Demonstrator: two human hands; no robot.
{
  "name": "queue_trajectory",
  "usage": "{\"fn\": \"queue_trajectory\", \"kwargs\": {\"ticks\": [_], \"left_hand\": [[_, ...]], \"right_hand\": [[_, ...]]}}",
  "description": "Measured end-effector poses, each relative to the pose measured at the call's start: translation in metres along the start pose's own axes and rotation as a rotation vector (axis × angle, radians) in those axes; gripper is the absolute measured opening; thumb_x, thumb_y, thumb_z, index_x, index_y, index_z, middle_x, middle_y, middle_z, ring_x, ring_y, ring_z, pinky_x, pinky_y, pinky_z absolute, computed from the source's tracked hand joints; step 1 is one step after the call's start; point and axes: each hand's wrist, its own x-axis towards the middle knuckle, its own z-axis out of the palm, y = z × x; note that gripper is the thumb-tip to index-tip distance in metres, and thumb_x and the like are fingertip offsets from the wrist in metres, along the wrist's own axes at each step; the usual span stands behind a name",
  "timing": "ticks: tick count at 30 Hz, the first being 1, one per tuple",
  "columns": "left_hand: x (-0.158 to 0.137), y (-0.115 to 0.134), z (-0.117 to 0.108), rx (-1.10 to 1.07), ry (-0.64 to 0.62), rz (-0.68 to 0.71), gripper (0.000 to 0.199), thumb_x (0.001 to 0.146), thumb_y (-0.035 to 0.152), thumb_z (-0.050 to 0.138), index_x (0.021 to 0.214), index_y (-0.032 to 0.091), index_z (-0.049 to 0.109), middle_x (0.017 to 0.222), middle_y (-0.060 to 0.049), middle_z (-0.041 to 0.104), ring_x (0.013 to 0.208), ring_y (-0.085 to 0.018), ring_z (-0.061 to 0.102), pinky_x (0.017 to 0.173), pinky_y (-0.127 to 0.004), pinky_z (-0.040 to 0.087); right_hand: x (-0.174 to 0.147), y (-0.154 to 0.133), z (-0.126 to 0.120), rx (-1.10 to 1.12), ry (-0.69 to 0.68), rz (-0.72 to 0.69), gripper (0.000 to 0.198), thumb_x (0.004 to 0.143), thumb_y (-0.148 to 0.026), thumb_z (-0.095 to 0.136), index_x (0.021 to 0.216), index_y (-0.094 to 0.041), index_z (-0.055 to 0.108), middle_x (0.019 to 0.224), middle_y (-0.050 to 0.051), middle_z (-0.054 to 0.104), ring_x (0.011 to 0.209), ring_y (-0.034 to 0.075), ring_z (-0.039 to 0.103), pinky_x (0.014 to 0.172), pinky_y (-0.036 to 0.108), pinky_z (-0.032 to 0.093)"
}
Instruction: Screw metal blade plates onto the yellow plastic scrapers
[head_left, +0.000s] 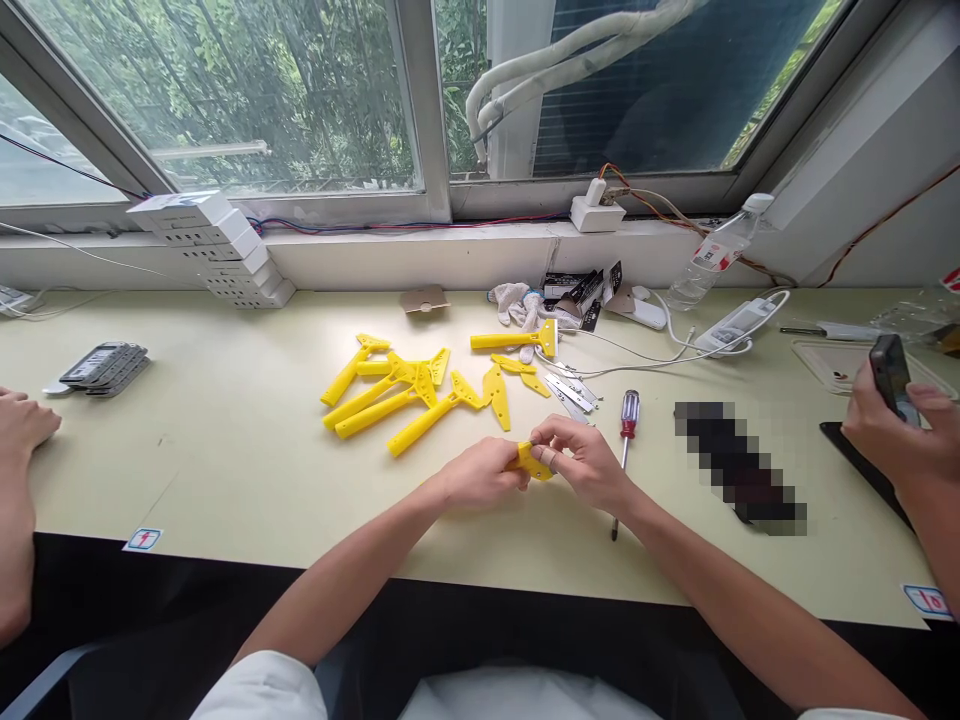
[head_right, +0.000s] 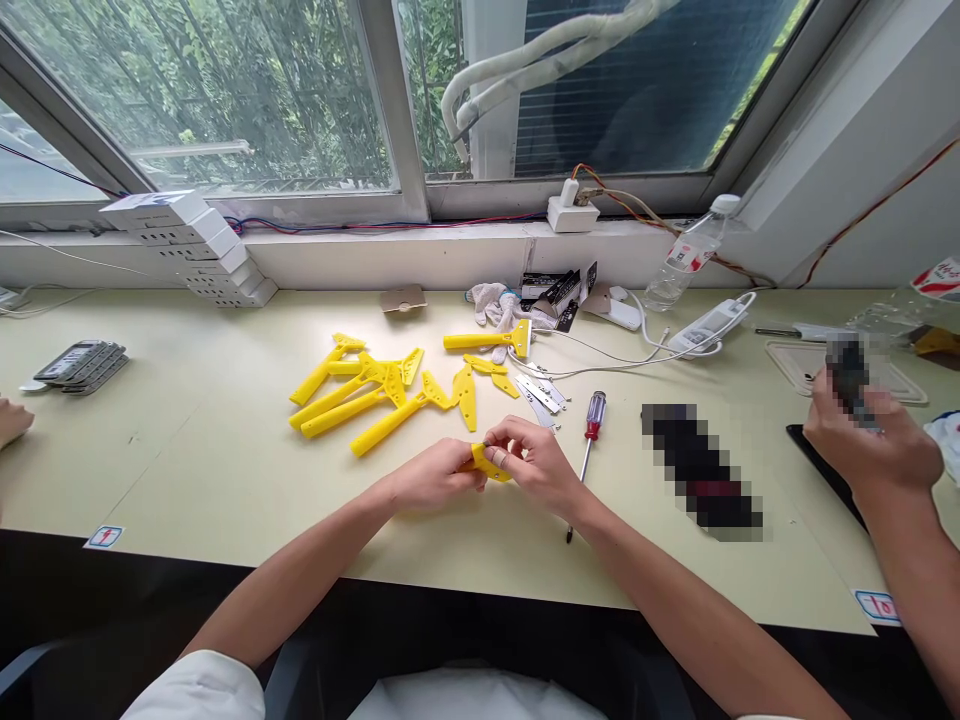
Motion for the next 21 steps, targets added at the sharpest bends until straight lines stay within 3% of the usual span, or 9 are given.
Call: {"fn": "queue_trajectory", "kwargs": {"ticks": [12,17,19,21], "left_hand": [[0.0,0.0,0.002,-0.021,0.017,0.007,0.01,0.086,0.026,0.056,0.077,0.021,0.055,0.076,0.0,0.059,0.072,-0.017,0.051,0.067,-0.029,0.04],[-0.001,0.004,-0.003,-0.12,0.026,-0.012,0.011,0.087,0.025,0.058,0.08,0.02,0.064,0.083,-0.002,0.067,0.079,-0.018,0.058,0.074,-0.03,0.043],[-0.004,0.008,-0.009,-0.235,0.028,-0.017,0.012,0.088,0.027,0.062,0.083,0.019,0.069,0.085,-0.003,0.068,0.076,-0.017,0.057,0.071,-0.03,0.042],[-0.006,0.012,-0.016,-0.402,0.025,-0.043,0.015,0.088,0.032,0.068,0.086,0.017,0.071,0.084,-0.003,0.067,0.066,-0.013,0.049,0.062,-0.028,0.036]], "right_hand": [[-0.002,-0.001,0.003,-0.057,0.031,-0.058,0.013,0.103,-0.033,0.064,0.096,-0.026,0.071,0.096,0.005,0.07,0.086,0.021,0.062,0.073,0.038,0.049],[0.0,-0.002,-0.001,-0.092,0.021,-0.06,0.016,0.104,-0.04,0.065,0.105,-0.026,0.072,0.1,0.005,0.072,0.09,0.022,0.065,0.075,0.037,0.05],[0.003,0.0,-0.012,-0.132,0.09,-0.043,0.026,0.103,-0.045,0.065,0.118,-0.026,0.072,0.105,0.007,0.072,0.094,0.023,0.067,0.077,0.037,0.051],[0.006,0.004,-0.03,-0.224,0.246,0.017,0.034,0.102,-0.05,0.063,0.123,-0.025,0.069,0.104,0.008,0.072,0.093,0.025,0.068,0.076,0.038,0.052]]}}
